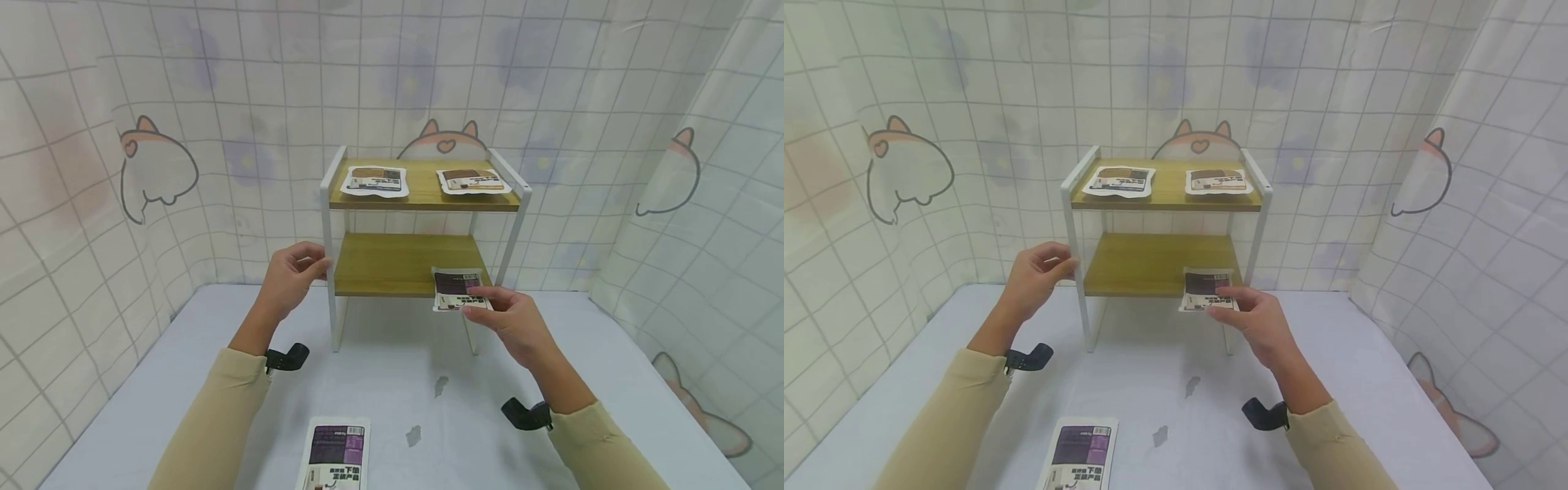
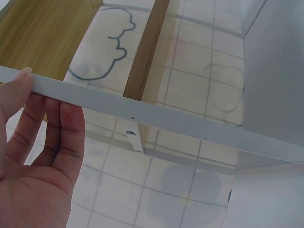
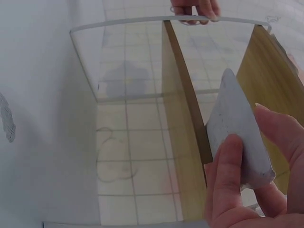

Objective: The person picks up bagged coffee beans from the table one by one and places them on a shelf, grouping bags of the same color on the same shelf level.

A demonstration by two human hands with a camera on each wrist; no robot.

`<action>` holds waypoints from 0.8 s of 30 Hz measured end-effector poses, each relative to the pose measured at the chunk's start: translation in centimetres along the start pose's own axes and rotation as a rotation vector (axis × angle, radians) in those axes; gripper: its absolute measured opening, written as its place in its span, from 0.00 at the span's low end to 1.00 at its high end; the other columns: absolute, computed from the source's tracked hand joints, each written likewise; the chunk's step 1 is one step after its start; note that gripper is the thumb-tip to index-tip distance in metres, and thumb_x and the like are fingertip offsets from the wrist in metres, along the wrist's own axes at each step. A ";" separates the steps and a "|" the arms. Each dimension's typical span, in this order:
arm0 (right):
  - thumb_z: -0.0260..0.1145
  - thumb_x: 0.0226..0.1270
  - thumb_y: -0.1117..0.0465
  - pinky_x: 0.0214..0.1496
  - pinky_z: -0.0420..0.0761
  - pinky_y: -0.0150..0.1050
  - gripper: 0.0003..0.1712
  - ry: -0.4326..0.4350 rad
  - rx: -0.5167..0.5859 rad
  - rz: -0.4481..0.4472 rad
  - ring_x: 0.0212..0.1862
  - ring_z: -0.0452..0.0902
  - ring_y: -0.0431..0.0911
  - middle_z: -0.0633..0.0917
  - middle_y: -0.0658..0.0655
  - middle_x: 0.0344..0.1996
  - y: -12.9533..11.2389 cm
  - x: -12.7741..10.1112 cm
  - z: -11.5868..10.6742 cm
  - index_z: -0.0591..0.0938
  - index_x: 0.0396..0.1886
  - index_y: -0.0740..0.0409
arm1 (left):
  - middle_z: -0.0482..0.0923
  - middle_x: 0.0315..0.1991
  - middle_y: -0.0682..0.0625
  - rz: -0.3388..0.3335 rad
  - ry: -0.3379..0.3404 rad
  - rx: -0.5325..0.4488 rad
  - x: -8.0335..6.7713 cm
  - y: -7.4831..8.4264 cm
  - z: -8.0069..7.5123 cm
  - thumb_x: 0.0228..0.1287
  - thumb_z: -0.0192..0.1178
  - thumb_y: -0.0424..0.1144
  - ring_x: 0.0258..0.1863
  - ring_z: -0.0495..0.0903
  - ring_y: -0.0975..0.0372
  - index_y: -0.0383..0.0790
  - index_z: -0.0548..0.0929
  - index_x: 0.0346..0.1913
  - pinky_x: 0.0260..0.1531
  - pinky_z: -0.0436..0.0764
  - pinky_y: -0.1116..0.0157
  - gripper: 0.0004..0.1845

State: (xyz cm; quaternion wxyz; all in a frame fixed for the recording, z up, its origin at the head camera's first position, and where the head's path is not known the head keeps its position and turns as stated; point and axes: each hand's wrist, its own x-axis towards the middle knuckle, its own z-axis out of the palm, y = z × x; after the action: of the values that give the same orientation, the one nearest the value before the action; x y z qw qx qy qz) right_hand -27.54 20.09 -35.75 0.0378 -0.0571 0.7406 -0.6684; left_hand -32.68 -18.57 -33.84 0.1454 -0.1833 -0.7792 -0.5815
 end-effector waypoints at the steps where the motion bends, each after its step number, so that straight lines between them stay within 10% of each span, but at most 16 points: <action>1: 0.73 0.68 0.60 0.54 0.81 0.23 0.34 0.001 0.001 0.000 0.69 0.65 0.57 0.65 0.65 0.74 0.0 0.0 0.0 0.75 0.70 0.66 | 0.80 0.42 0.45 0.000 0.000 0.001 0.0 0.0 0.0 0.71 0.65 0.36 0.42 0.86 0.63 0.32 0.84 0.48 0.44 0.87 0.70 0.10; 24: 0.75 0.66 0.59 0.53 0.84 0.28 0.35 0.048 0.002 -0.002 0.67 0.69 0.55 0.65 0.62 0.75 0.5 0.8 0.2 0.75 0.69 0.66 | 0.80 0.45 0.41 -0.019 0.004 0.028 0.1 -0.2 0.0 0.71 0.65 0.37 0.45 0.86 0.59 0.33 0.84 0.48 0.45 0.86 0.70 0.10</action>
State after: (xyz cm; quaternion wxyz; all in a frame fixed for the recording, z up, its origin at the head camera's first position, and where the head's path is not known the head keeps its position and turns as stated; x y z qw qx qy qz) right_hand -28.32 19.84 -36.29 0.0192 -0.0417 0.7404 -0.6705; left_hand -32.91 -18.57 -34.00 0.1438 -0.1727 -0.7886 -0.5723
